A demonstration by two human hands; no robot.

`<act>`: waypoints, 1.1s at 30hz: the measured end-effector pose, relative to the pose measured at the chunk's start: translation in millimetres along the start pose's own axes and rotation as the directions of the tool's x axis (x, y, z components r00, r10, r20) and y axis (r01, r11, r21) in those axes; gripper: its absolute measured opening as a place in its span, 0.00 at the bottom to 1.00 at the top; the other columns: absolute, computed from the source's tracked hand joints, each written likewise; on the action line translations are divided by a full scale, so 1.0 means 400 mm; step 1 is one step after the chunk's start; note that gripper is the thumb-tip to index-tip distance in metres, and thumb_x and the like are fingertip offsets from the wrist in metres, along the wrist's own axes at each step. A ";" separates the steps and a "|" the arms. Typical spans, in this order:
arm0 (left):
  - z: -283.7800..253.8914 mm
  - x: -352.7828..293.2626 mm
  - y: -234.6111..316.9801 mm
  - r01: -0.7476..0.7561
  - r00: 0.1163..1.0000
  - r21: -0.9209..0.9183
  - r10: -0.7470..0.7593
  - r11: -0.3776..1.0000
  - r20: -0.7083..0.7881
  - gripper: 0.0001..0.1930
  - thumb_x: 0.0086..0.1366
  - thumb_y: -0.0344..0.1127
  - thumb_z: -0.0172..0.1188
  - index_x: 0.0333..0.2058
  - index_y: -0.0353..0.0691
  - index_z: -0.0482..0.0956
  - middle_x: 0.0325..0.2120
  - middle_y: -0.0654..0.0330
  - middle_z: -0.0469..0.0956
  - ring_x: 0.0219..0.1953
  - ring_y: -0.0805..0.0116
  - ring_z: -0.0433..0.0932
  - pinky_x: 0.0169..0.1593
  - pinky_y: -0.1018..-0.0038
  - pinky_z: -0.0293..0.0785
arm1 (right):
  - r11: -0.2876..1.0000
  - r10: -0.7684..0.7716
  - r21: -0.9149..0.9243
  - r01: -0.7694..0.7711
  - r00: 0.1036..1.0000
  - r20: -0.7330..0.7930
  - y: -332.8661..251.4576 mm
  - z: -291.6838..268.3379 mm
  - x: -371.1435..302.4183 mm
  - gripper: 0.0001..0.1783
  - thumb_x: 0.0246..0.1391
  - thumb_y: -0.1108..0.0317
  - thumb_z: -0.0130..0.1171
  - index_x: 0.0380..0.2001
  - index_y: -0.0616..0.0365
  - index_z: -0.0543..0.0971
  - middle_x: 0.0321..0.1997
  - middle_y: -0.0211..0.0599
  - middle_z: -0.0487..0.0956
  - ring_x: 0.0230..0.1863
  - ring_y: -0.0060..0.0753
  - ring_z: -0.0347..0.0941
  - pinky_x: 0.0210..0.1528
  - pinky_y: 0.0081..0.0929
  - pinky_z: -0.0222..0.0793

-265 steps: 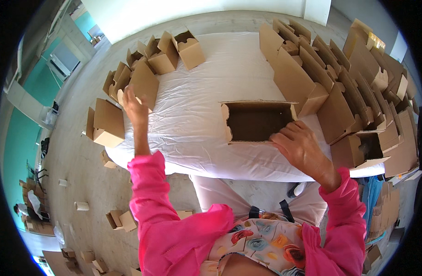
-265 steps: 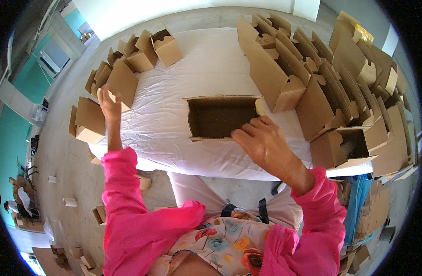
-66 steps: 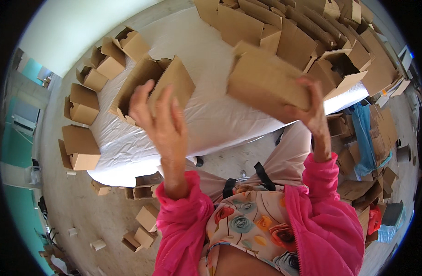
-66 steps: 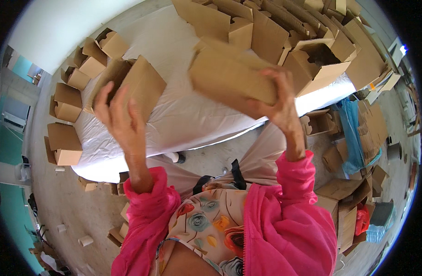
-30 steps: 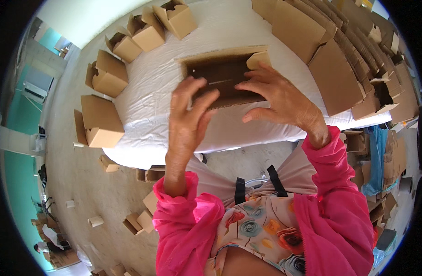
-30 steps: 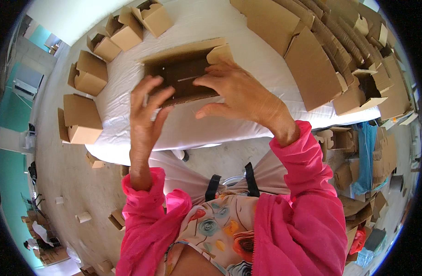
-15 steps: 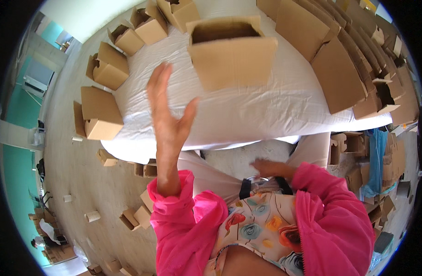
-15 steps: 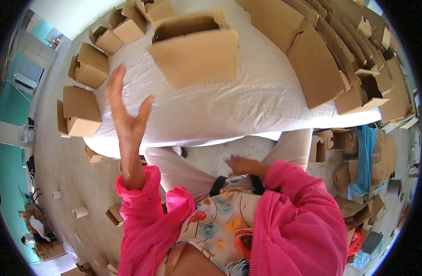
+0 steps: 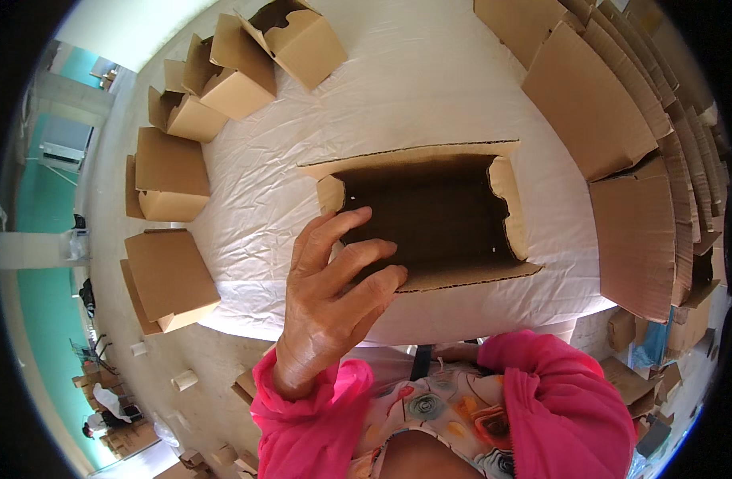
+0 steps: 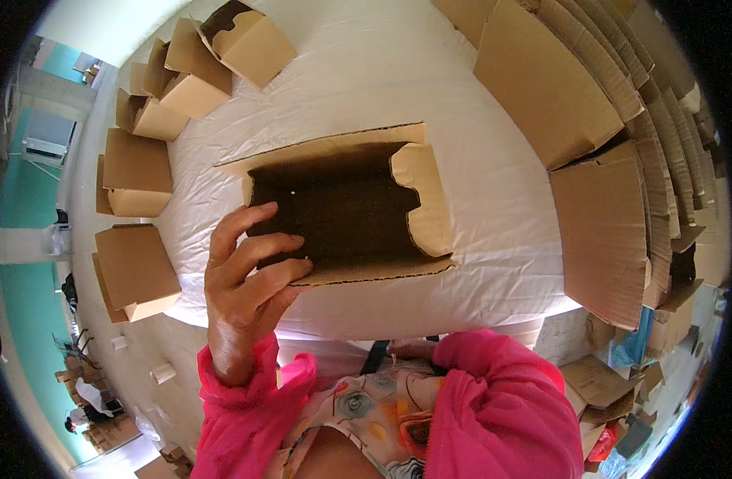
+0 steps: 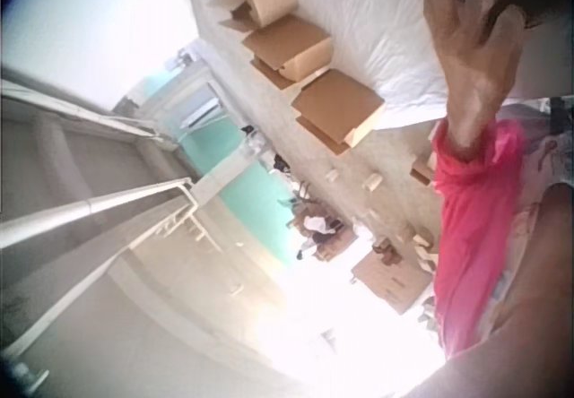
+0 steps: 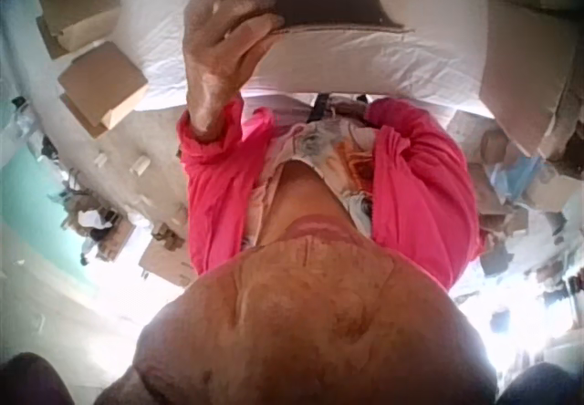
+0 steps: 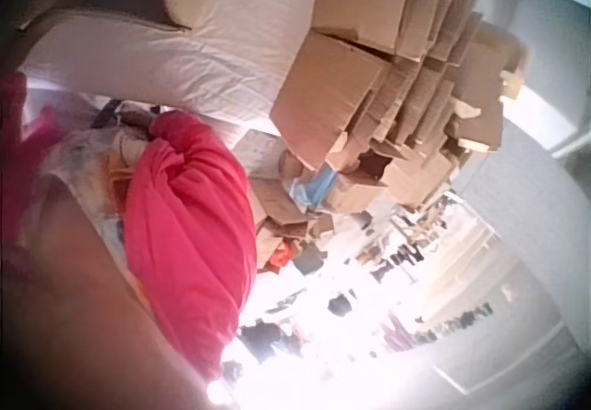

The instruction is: The person places bottles wrapped in plastic into cardboard boxes, one by one, and luego closes the top flaps of each box.

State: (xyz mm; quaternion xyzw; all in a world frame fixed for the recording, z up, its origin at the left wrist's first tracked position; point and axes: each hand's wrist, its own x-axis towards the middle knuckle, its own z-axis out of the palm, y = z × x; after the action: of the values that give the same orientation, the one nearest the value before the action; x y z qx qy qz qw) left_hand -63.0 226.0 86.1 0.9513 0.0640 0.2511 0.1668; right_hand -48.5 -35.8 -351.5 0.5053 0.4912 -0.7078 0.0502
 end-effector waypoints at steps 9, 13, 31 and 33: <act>-0.005 -0.058 0.004 0.035 0.997 0.016 -0.034 0.999 -0.067 0.14 0.44 0.30 0.69 0.31 0.39 0.79 0.47 0.53 0.74 0.53 0.45 0.69 0.52 0.57 0.68 | 0.981 -0.166 -0.149 0.124 0.934 -0.317 -0.334 -0.227 -0.219 0.21 0.59 0.57 0.51 0.50 0.57 0.73 0.44 0.48 0.78 0.46 0.46 0.74 0.50 0.35 0.68; -0.009 -0.103 0.015 -0.027 0.988 -0.110 0.010 0.994 -0.156 0.21 0.48 0.33 0.69 0.43 0.39 0.79 0.56 0.48 0.68 0.59 0.46 0.66 0.59 0.57 0.64 | 0.862 -0.506 -0.135 0.488 0.831 -0.229 -0.500 -0.207 -0.527 0.19 0.61 0.58 0.50 0.49 0.58 0.74 0.44 0.50 0.78 0.46 0.47 0.75 0.51 0.33 0.68; -0.432 -0.551 -0.367 0.813 0.577 0.293 -0.758 0.502 -0.304 0.18 0.56 0.34 0.60 0.45 0.39 0.70 0.39 0.52 0.77 0.42 0.56 0.76 0.47 0.59 0.70 | 0.642 -0.766 -0.715 -0.276 -0.266 -0.585 -0.613 -0.431 -0.880 0.18 0.35 0.73 0.68 0.35 0.60 0.76 0.36 0.41 0.77 0.44 0.46 0.72 0.50 0.41 0.68; -0.417 -0.556 -0.379 0.714 0.700 0.295 -0.655 0.635 -0.284 0.18 0.54 0.33 0.60 0.44 0.39 0.69 0.38 0.54 0.77 0.41 0.56 0.76 0.46 0.60 0.70 | 0.632 -0.774 -0.728 -0.265 -0.260 -0.577 -0.613 -0.425 -0.880 0.16 0.36 0.73 0.67 0.33 0.60 0.76 0.35 0.40 0.78 0.44 0.45 0.72 0.50 0.41 0.68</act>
State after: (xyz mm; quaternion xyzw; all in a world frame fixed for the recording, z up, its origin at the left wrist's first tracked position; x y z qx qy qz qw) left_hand -344.6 369.9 68.1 0.8465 0.4807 0.2222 0.0551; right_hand 95.9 67.1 74.5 0.6427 0.6567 0.1829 -0.3496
